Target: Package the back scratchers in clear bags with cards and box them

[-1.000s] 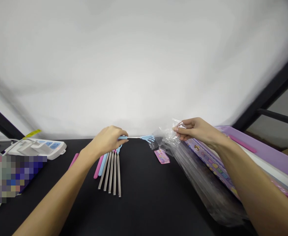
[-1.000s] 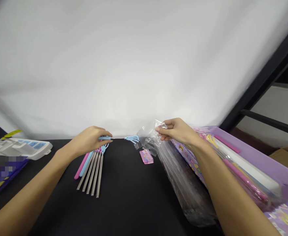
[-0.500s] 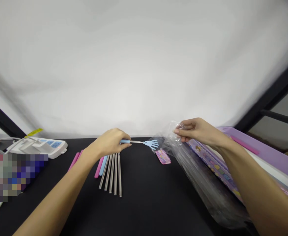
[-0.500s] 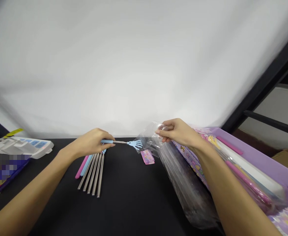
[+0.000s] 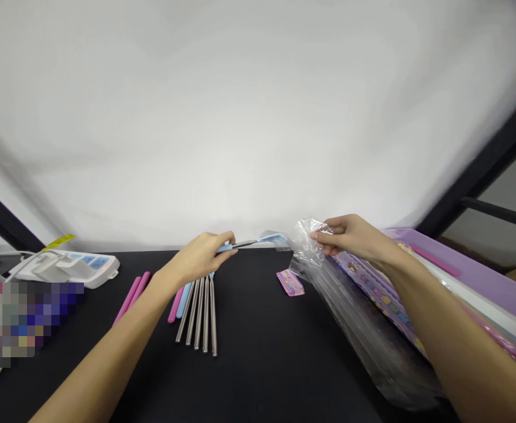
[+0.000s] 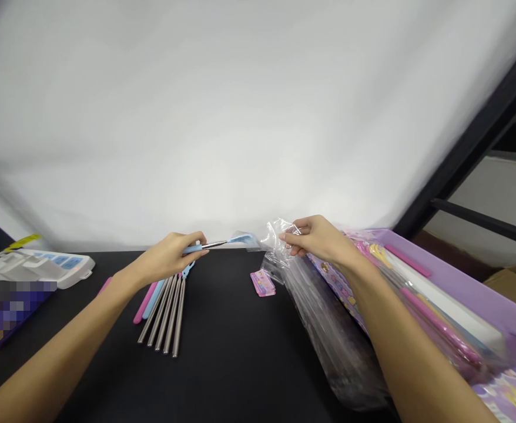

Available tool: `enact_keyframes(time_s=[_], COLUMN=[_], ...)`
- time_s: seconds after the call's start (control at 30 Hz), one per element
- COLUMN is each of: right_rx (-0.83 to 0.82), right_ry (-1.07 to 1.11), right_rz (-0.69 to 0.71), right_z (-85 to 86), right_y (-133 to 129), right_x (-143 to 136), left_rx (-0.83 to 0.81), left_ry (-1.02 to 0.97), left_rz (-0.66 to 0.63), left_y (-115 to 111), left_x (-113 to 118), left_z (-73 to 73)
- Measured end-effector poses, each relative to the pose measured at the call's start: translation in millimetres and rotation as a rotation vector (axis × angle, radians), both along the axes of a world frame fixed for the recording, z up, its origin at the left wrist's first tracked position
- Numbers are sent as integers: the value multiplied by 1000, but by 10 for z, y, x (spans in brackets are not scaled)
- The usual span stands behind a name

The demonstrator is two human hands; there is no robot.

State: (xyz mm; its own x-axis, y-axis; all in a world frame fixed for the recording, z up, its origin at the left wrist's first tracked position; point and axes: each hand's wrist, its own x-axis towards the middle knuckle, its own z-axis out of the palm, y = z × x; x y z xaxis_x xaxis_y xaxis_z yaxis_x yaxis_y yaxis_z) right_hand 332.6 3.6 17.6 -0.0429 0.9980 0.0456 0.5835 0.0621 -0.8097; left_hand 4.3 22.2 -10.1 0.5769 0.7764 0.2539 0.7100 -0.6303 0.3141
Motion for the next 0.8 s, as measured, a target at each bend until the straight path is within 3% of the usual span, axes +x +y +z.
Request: enact_keyframes(time_s=[0.2,0.37,0.6,0.8], right_rx=[12,75,133,185], right_ry=[49,64,8,-40], right_rz=[51,1,42,38], right_z=[-1,8,70,96], right_y=[-1,-6,-49,-70], right_x=[-38,-41,-93,-28], left_rx=[-267,-443,-580,-568], left_ry=[-148,-205,-223,-226], left_rz=[-30,-87,-127,-122], left_y=[-31,-41,-23,-20], left_x=[56,12,-5,21], left_z=[-34,-9,-40,-67])
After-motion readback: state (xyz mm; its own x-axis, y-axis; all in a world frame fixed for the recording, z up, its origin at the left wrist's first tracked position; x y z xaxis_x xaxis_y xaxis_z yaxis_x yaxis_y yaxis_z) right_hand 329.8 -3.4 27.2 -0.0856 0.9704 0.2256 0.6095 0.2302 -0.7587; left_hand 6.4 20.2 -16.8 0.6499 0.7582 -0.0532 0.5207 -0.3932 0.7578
